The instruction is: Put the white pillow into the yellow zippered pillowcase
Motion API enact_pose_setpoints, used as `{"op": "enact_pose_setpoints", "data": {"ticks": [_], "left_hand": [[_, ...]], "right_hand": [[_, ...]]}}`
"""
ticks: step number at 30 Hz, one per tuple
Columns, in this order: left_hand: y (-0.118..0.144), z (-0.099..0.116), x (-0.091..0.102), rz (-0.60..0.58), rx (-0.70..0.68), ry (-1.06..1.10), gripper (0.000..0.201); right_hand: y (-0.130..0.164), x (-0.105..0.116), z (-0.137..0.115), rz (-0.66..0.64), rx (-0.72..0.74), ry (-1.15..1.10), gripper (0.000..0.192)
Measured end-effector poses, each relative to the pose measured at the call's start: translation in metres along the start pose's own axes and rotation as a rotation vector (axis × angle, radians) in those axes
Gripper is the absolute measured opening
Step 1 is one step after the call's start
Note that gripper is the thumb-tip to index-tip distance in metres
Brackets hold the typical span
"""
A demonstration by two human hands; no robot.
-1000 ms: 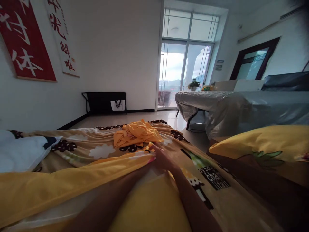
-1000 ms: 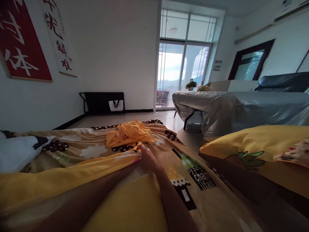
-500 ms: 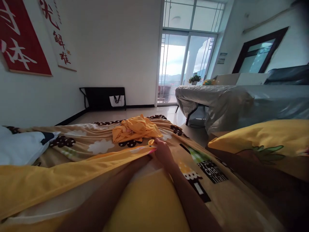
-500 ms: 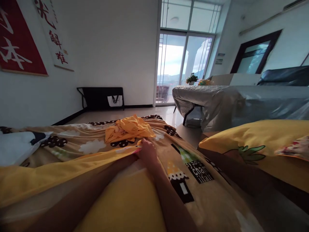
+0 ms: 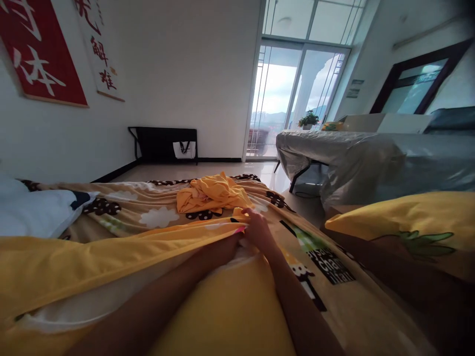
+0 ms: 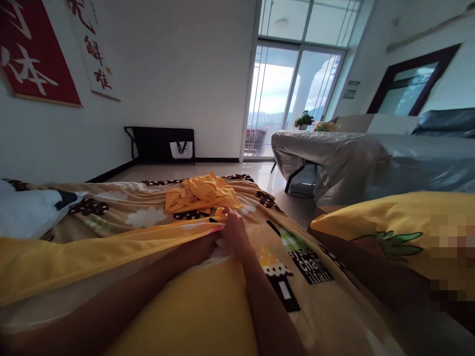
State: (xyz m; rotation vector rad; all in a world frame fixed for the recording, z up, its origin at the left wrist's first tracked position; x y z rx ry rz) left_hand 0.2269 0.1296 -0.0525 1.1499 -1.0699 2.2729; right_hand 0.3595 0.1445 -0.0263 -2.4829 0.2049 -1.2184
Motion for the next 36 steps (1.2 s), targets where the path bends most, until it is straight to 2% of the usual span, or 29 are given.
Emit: {"op": "enact_pose_setpoints", "data": {"ticks": [4,7,13,18,25,31,36], "left_hand": [[0.002,0.015,0.012,-0.138,-0.054,0.092,0.028],[0.002,0.015,0.013,-0.205,-0.037,0.115,0.024],[-0.003,0.01,0.007,-0.116,0.045,0.04,0.023],[-0.003,0.012,0.007,-0.08,-0.038,0.013,0.023],[-0.001,0.011,0.007,-0.041,-0.005,-0.017,0.027],[-0.002,0.01,0.003,-0.029,-0.018,-0.061,0.028],[-0.001,0.012,0.002,-0.007,-0.055,-0.107,0.029]], "right_hand": [[0.003,0.007,-0.006,-0.008,-0.049,0.165,0.032],[0.003,0.008,-0.007,-0.002,-0.012,0.113,0.037],[0.002,0.005,-0.005,0.009,-0.03,-0.015,0.037],[0.004,0.008,-0.007,0.033,-0.026,0.013,0.043],[0.002,0.007,-0.003,-0.001,-0.008,0.033,0.038],[0.0,0.003,0.001,0.052,0.086,-0.09,0.037],[-0.001,0.001,0.003,0.046,0.086,-0.167,0.03]]}}
Point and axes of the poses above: each hand's wrist, its own y-axis away from the middle knuckle, its own x-axis out of the back of the hand, z = x × y, the point moved 2 cm from there along -y, towards the middle knuckle, and after that the axes turned 3 degrees about -y, right-handed, at the moved point
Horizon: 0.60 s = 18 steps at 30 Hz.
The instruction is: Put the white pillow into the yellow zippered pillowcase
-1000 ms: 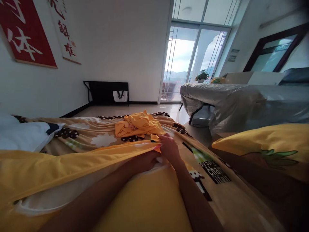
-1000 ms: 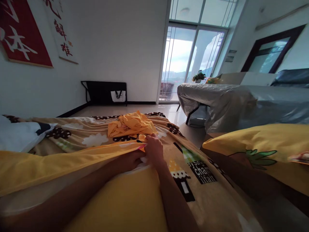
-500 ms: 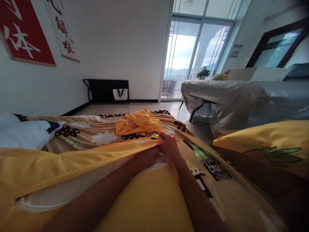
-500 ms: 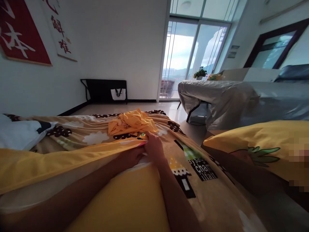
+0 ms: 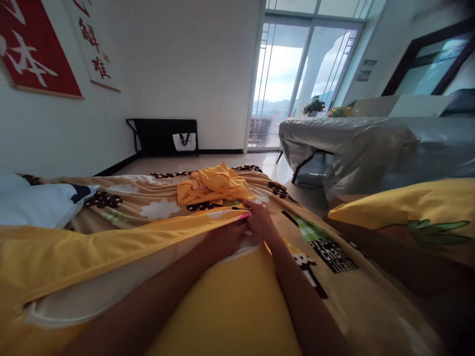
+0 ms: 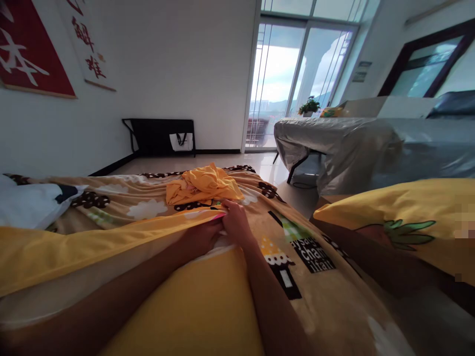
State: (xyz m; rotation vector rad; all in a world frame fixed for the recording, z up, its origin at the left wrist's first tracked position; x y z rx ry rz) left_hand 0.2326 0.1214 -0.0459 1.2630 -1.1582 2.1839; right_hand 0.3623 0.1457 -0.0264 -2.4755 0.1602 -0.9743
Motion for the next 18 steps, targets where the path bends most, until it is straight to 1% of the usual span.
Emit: {"op": "enact_pose_setpoints", "data": {"ticks": [3,8,10,13,16,18], "left_hand": [[-0.002,0.002,0.0,-0.041,0.003,-0.028,0.029],[-0.008,-0.001,-0.003,-0.066,0.125,-0.095,0.031],[-0.009,-0.004,-0.005,-0.072,0.15,-0.09,0.033],[-0.01,-0.009,-0.009,-0.053,0.165,-0.064,0.033],[-0.01,-0.017,-0.012,-0.036,0.187,-0.033,0.037],[-0.011,-0.021,-0.013,-0.049,0.197,0.002,0.041]], "right_hand": [[-0.001,0.0,0.001,-0.019,-0.019,-0.008,0.027],[-0.002,-0.002,0.003,-0.032,-0.026,-0.045,0.018],[-0.002,-0.003,0.003,-0.006,-0.022,-0.063,0.019],[-0.003,-0.006,0.006,0.038,-0.026,-0.082,0.026],[-0.005,-0.009,0.011,0.036,-0.026,-0.108,0.029],[-0.006,-0.011,0.013,0.027,-0.022,-0.124,0.028]]}}
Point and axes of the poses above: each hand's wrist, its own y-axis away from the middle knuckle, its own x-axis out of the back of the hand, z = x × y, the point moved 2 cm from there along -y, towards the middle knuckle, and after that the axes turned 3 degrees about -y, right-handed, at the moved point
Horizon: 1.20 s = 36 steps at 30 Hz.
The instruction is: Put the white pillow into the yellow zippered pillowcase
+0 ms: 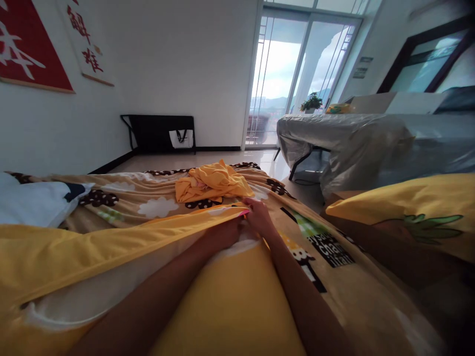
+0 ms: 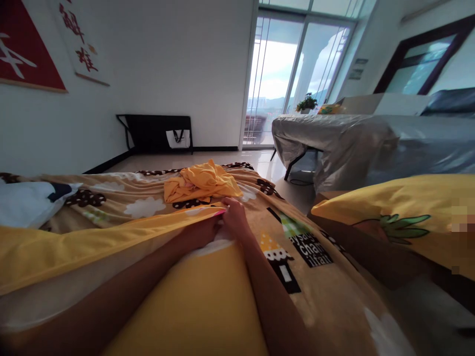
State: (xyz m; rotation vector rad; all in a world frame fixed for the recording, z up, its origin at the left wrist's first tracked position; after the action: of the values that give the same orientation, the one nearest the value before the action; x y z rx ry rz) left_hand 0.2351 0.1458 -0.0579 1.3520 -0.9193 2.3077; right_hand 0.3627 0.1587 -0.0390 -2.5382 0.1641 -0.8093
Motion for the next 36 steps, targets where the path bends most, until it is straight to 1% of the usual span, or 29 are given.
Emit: {"op": "enact_pose_setpoints", "data": {"ticks": [3,7,9,11,13,15,16,18,21,25,28,31,33,36], "left_hand": [[0.0,0.001,0.003,-0.023,-0.042,0.054,0.038],[0.008,0.012,0.013,-0.042,-0.172,0.091,0.027],[0.012,0.013,0.015,-0.057,-0.186,0.134,0.025],[0.014,0.008,0.012,-0.068,-0.105,0.21,0.023],[0.012,0.0,0.007,-0.058,0.045,0.328,0.024],[0.008,-0.007,0.001,-0.041,0.178,0.454,0.033],[0.006,-0.009,-0.001,-0.037,0.211,0.503,0.038],[0.001,-0.011,-0.005,-0.036,0.206,0.548,0.044],[-0.006,-0.015,-0.009,-0.013,0.182,0.522,0.043],[-0.016,-0.021,-0.017,0.004,0.242,0.515,0.039],[-0.023,-0.023,-0.022,0.042,0.285,0.504,0.033],[-0.024,-0.022,-0.024,0.08,0.331,0.487,0.027],[-0.023,-0.02,-0.024,0.097,0.356,0.489,0.029],[-0.019,-0.017,-0.02,0.096,0.36,0.515,0.03]], "right_hand": [[-0.001,0.001,0.001,0.023,0.002,0.006,0.028],[-0.002,0.005,-0.001,0.035,-0.034,0.021,0.027],[-0.002,0.007,-0.001,0.028,-0.045,0.0,0.027],[-0.002,0.008,-0.002,0.021,-0.04,-0.024,0.028],[-0.002,0.009,-0.002,0.016,-0.015,-0.027,0.026],[-0.002,0.01,-0.003,0.023,0.003,-0.018,0.024],[-0.001,0.01,-0.004,0.032,0.006,-0.014,0.023],[-0.001,0.011,-0.005,0.035,0.008,-0.019,0.024],[-0.001,0.01,-0.006,0.015,0.033,-0.037,0.026],[-0.001,0.009,-0.004,-0.009,0.046,-0.063,0.027],[-0.001,0.008,-0.003,-0.013,0.045,-0.068,0.028],[-0.001,0.007,-0.002,-0.031,0.045,-0.072,0.027],[-0.001,0.006,-0.002,-0.047,0.035,-0.095,0.027],[-0.002,0.005,0.0,-0.033,0.032,-0.08,0.027]]}}
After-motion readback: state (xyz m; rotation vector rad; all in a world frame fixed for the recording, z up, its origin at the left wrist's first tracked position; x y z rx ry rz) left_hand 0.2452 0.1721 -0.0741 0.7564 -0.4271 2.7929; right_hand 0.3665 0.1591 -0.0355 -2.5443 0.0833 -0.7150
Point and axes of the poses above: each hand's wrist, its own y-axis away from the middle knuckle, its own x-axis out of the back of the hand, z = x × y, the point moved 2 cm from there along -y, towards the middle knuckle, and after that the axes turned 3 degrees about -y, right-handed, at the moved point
